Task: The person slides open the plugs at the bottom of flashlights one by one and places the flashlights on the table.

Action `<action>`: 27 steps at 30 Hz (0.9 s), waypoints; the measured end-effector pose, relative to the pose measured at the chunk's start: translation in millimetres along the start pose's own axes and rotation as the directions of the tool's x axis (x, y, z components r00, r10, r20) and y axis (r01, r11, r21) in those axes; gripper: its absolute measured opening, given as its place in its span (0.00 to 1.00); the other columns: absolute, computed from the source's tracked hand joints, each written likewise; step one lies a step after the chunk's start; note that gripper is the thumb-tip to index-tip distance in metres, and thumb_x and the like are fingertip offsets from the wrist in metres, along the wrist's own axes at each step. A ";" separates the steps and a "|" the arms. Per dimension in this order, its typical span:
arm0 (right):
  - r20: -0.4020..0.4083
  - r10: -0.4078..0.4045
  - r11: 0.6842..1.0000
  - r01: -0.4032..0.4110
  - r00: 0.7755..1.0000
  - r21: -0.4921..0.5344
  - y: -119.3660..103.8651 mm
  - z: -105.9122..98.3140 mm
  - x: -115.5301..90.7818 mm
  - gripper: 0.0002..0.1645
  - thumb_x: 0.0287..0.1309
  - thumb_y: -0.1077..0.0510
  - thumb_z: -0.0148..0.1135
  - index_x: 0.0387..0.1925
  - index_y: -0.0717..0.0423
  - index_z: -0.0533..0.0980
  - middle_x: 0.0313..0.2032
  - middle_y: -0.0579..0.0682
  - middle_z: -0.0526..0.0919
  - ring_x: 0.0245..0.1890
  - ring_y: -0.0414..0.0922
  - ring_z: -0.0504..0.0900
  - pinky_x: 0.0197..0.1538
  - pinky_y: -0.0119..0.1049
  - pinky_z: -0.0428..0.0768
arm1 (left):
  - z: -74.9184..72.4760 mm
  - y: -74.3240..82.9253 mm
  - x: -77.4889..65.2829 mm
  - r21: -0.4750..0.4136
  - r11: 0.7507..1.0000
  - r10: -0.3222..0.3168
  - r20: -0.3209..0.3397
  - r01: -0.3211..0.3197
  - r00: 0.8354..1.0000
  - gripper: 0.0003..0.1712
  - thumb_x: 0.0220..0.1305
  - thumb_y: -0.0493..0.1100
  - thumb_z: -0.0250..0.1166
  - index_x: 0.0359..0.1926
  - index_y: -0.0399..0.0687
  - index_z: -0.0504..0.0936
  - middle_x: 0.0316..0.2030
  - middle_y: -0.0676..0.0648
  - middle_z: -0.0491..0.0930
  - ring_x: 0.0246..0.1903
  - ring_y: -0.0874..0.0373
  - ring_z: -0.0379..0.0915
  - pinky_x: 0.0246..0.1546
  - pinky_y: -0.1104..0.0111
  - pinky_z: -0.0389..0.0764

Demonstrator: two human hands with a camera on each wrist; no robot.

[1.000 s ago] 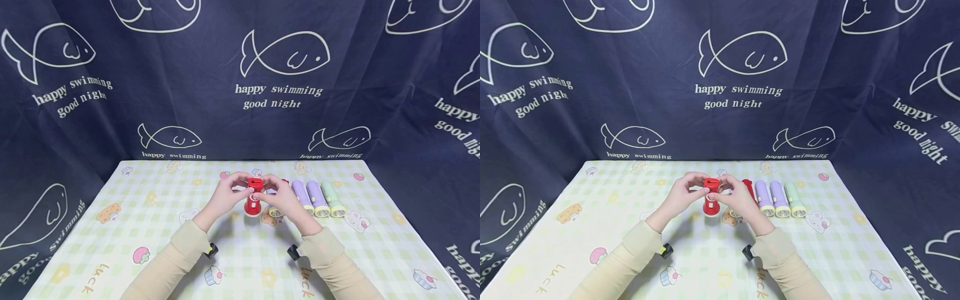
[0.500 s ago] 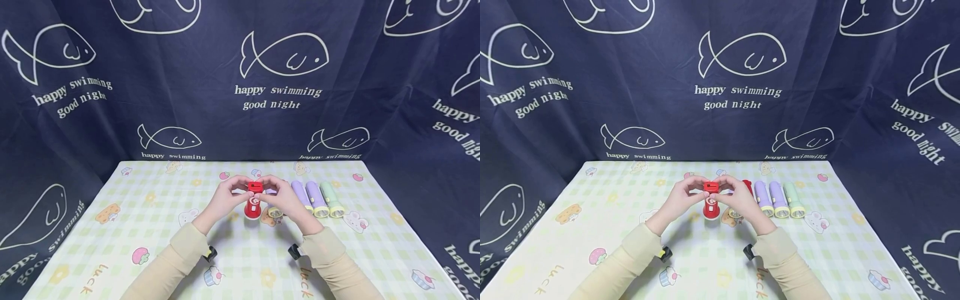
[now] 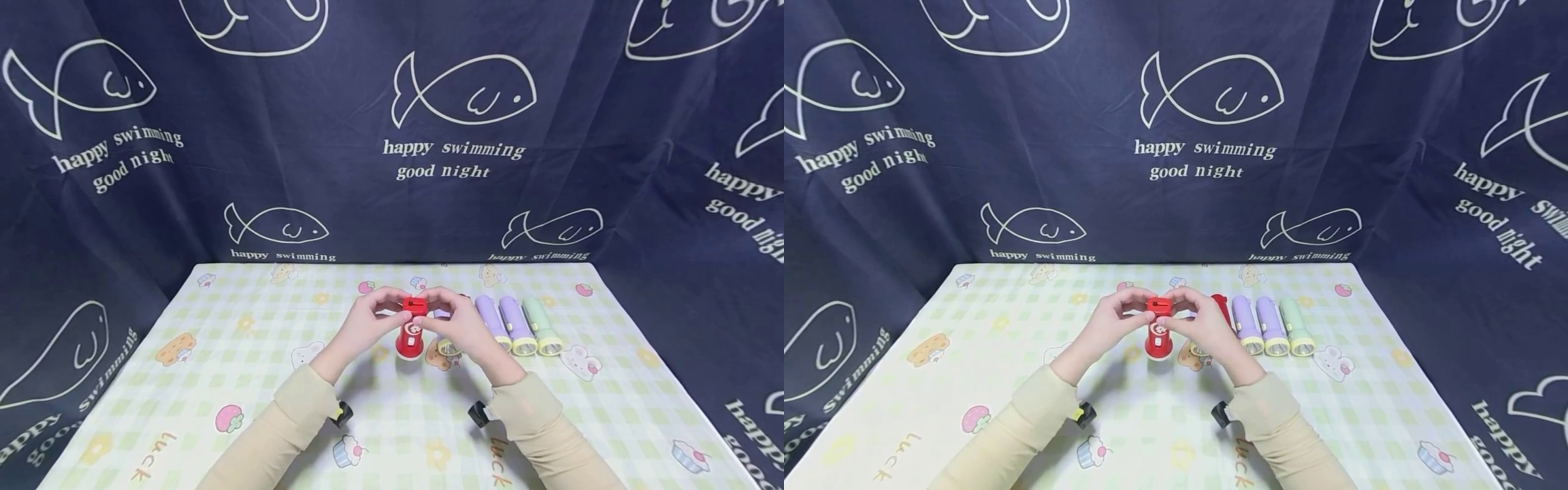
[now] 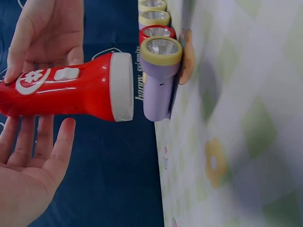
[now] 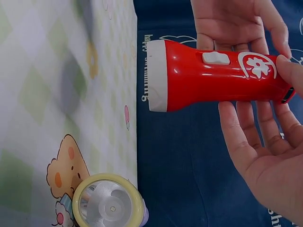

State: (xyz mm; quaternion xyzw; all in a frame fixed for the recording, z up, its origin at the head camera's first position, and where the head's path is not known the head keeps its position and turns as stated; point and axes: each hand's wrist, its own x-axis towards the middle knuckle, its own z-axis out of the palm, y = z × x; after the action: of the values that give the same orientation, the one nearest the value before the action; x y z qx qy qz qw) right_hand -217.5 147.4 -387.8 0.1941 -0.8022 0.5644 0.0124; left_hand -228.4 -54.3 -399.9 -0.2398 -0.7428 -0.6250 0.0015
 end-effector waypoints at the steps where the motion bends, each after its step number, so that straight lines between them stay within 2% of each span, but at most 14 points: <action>1: -0.001 0.003 1.000 -0.003 1.000 0.004 -0.2 0.2 -0.2 0.21 0.49 0.58 0.71 0.46 0.54 0.77 0.42 0.51 0.83 0.41 0.45 0.81 0.47 0.35 0.80 | 0.0 1.0 0.0 -0.001 1.000 -0.011 -0.001 0.011 1.000 0.15 0.59 0.40 0.66 0.48 0.43 0.79 0.42 0.45 0.82 0.40 0.58 0.80 0.42 0.67 0.82; 7: -0.013 -0.014 1.000 0.014 1.000 0.002 -0.9 2.3 -1.5 0.21 0.48 0.59 0.72 0.47 0.55 0.77 0.42 0.52 0.84 0.40 0.44 0.81 0.44 0.34 0.82 | 1.5 10.3 2.5 -0.071 0.991 -0.116 -0.021 0.114 0.993 0.14 0.64 0.42 0.62 0.46 0.38 0.80 0.42 0.40 0.82 0.39 0.55 0.81 0.39 0.64 0.84; 14: -0.036 -0.034 0.999 0.033 0.999 -0.029 -0.1 5.1 -0.7 0.22 0.48 0.59 0.72 0.46 0.56 0.77 0.40 0.52 0.84 0.40 0.42 0.81 0.42 0.33 0.83 | 2.8 18.9 5.7 -0.091 0.972 -0.225 -0.066 0.219 0.972 0.14 0.64 0.45 0.61 0.42 0.39 0.82 0.38 0.42 0.84 0.35 0.58 0.80 0.36 0.65 0.84; 17: -0.039 -0.031 0.999 0.029 0.999 -0.043 0.3 5.4 -1.4 0.22 0.47 0.58 0.73 0.46 0.55 0.77 0.40 0.53 0.84 0.40 0.44 0.82 0.43 0.34 0.83 | 2.9 21.0 4.8 -0.095 0.966 -0.249 -0.068 0.242 0.966 0.13 0.64 0.45 0.61 0.41 0.39 0.83 0.37 0.43 0.84 0.34 0.58 0.80 0.35 0.64 0.84; 22: -0.033 -0.021 0.998 0.019 0.999 -0.058 -26.6 6.4 -8.3 0.21 0.48 0.64 0.70 0.46 0.63 0.77 0.40 0.59 0.84 0.41 0.52 0.81 0.45 0.43 0.83 | 3.2 23.5 3.8 -0.104 0.958 -0.274 -0.064 0.267 0.960 0.12 0.63 0.43 0.61 0.41 0.38 0.82 0.36 0.43 0.84 0.33 0.59 0.80 0.34 0.63 0.84; 24: -0.031 -0.015 0.998 0.013 0.999 -0.058 -36.9 6.9 -10.3 0.20 0.48 0.67 0.69 0.46 0.66 0.76 0.40 0.61 0.83 0.41 0.54 0.81 0.45 0.42 0.83 | 3.3 23.8 3.9 -0.111 0.955 -0.284 -0.067 0.276 0.956 0.12 0.63 0.42 0.61 0.41 0.37 0.82 0.36 0.43 0.84 0.33 0.59 0.80 0.34 0.63 0.85; 27: -0.033 -0.017 0.999 0.015 0.999 -0.052 -33.0 7.4 -8.6 0.20 0.48 0.68 0.69 0.46 0.66 0.76 0.40 0.62 0.83 0.41 0.55 0.81 0.43 0.36 0.83 | 3.4 25.1 3.7 -0.120 0.952 -0.293 -0.074 0.283 0.953 0.12 0.62 0.41 0.61 0.41 0.35 0.82 0.36 0.42 0.84 0.33 0.59 0.81 0.34 0.63 0.85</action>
State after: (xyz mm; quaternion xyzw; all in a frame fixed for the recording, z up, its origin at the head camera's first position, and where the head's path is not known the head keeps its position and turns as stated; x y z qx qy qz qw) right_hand -197.4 133.8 -362.9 0.1904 -0.8146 0.5468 0.0353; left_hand -221.7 -47.2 -376.2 -0.1002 -0.7341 -0.6681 -0.0690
